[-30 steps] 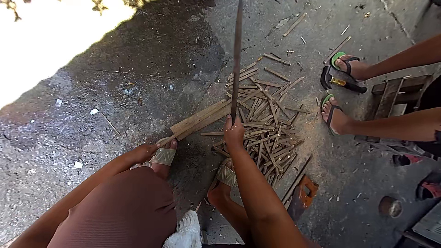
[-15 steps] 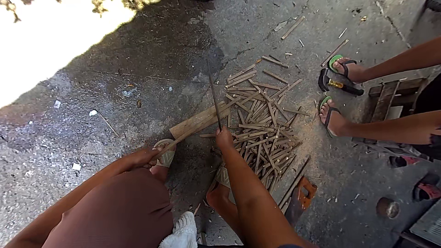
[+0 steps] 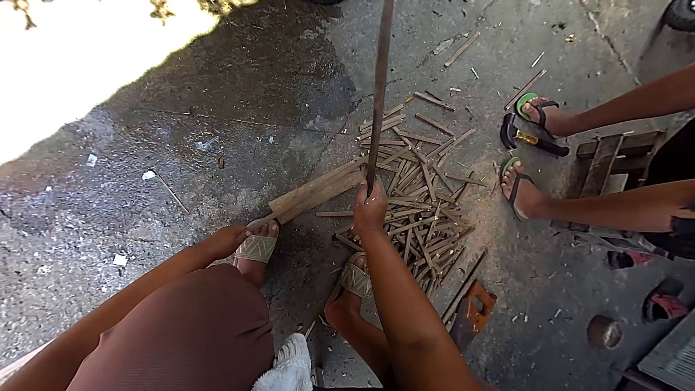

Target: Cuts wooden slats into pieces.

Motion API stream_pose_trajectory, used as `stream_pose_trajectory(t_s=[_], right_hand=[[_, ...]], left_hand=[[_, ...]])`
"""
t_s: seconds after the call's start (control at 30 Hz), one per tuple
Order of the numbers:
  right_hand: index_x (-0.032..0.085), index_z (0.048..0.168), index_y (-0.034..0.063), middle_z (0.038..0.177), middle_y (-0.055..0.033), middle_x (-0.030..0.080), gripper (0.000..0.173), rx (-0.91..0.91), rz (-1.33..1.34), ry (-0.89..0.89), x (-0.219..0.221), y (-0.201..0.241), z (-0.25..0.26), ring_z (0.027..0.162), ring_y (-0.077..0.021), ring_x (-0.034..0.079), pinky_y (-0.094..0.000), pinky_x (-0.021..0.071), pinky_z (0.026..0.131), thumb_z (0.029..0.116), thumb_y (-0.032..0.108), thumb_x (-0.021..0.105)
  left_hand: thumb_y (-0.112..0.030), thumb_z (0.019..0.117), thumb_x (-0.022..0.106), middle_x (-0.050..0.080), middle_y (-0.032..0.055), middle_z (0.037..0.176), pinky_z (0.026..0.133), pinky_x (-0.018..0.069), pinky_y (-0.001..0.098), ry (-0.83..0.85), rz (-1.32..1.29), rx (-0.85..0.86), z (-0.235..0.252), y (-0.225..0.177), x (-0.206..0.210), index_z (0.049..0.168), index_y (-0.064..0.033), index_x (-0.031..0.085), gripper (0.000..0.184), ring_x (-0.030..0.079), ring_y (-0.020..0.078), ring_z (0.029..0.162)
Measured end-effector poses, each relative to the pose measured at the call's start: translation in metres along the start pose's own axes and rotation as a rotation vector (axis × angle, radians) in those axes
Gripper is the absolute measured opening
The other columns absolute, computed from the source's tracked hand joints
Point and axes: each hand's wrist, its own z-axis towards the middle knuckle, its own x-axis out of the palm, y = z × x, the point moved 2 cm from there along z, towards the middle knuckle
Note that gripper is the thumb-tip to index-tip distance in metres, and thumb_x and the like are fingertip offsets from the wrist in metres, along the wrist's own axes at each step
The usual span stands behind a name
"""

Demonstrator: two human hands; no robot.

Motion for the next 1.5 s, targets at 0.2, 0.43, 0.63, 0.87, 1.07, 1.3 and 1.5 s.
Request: stream_pose_trajectory(t_s=[0.2,0.43,0.63,0.87,1.07,1.3,1.5], right_hand=[[0.058,0.131,-0.0040,0.108,-0.0282,0.070,0.044,0.146,-0.180,0.276,0.053,-0.041,-0.005,0.103,-0.0439,0.071,-0.0603,0.0557,0.089,0.1132,0.031,0.038],[0.054,0.140,0.0032,0.122,-0.0252,0.070,0.045,0.336,-0.364,0.549,0.070,-0.047,-0.002,0.117,-0.0413,0.068,-0.0591,0.0539,0.096,0.1135,0.034,0.033],[0.058,0.133,0.0012,0.119,-0.0260,0.070,0.044,0.321,-0.297,0.531,0.062,-0.051,-0.004,0.115,-0.0421,0.068,-0.0607,0.0531,0.095,0.1132,0.034,0.036],[0.059,0.127,-0.0046,0.110,-0.0287,0.069,0.048,0.349,-0.154,0.393,0.046,-0.049,-0.020,0.108,-0.0433,0.069,-0.0589,0.0530,0.093,0.1136,0.035,0.037],[0.060,0.128,-0.0022,0.112,-0.0277,0.070,0.049,0.349,-0.199,0.395,0.030,-0.033,-0.018,0.110,-0.0426,0.069,-0.0599,0.0526,0.094,0.1135,0.038,0.036],[0.059,0.126,-0.0034,0.108,-0.0277,0.070,0.047,0.239,-0.180,0.245,0.030,-0.022,-0.018,0.104,-0.0444,0.070,-0.0605,0.0546,0.088,0.1137,0.036,0.037],[0.057,0.135,-0.0002,0.124,-0.0257,0.068,0.047,0.364,-0.377,0.565,0.050,-0.044,-0.011,0.119,-0.0401,0.067,-0.0575,0.0528,0.098,0.1136,0.035,0.035]], left_hand=[[-0.032,0.1151,0.032,0.051,0.0107,0.084,0.072,0.0450,0.0404,0.083,-0.127,-0.020,-0.005,-0.001,0.001,0.107,0.0018,0.058,0.043,0.050,0.0209,0.073],[-0.039,0.1145,0.029,0.043,-0.0001,0.064,0.053,0.0371,0.0275,0.107,-0.181,-0.080,-0.025,-0.023,-0.020,0.090,-0.0040,0.058,0.051,0.040,0.0104,0.052],[-0.032,0.1152,0.030,0.062,0.0244,0.100,0.091,0.0455,0.0561,-0.036,-0.013,-0.028,-0.016,-0.014,-0.012,0.108,0.0082,0.062,0.052,0.061,0.0371,0.096],[-0.028,0.1154,0.026,0.061,0.0323,0.131,0.110,0.0393,0.0615,-0.155,-0.043,0.008,0.001,0.000,0.005,0.134,0.0075,0.058,0.051,0.057,0.0455,0.128],[-0.031,0.1138,0.039,0.063,0.0302,0.109,0.096,0.0459,0.0591,-0.081,-0.103,0.011,0.020,0.012,0.015,0.122,0.0081,0.058,0.045,0.062,0.0423,0.103],[-0.032,0.1132,0.041,0.064,0.0313,0.111,0.096,0.0455,0.0624,-0.129,-0.057,0.000,0.011,0.013,0.014,0.122,0.0074,0.059,0.044,0.063,0.0453,0.107],[-0.035,0.1132,0.039,0.065,0.0304,0.113,0.096,0.0469,0.0655,-0.130,0.042,-0.072,-0.002,-0.002,0.009,0.125,0.0031,0.059,0.044,0.064,0.0474,0.111]])
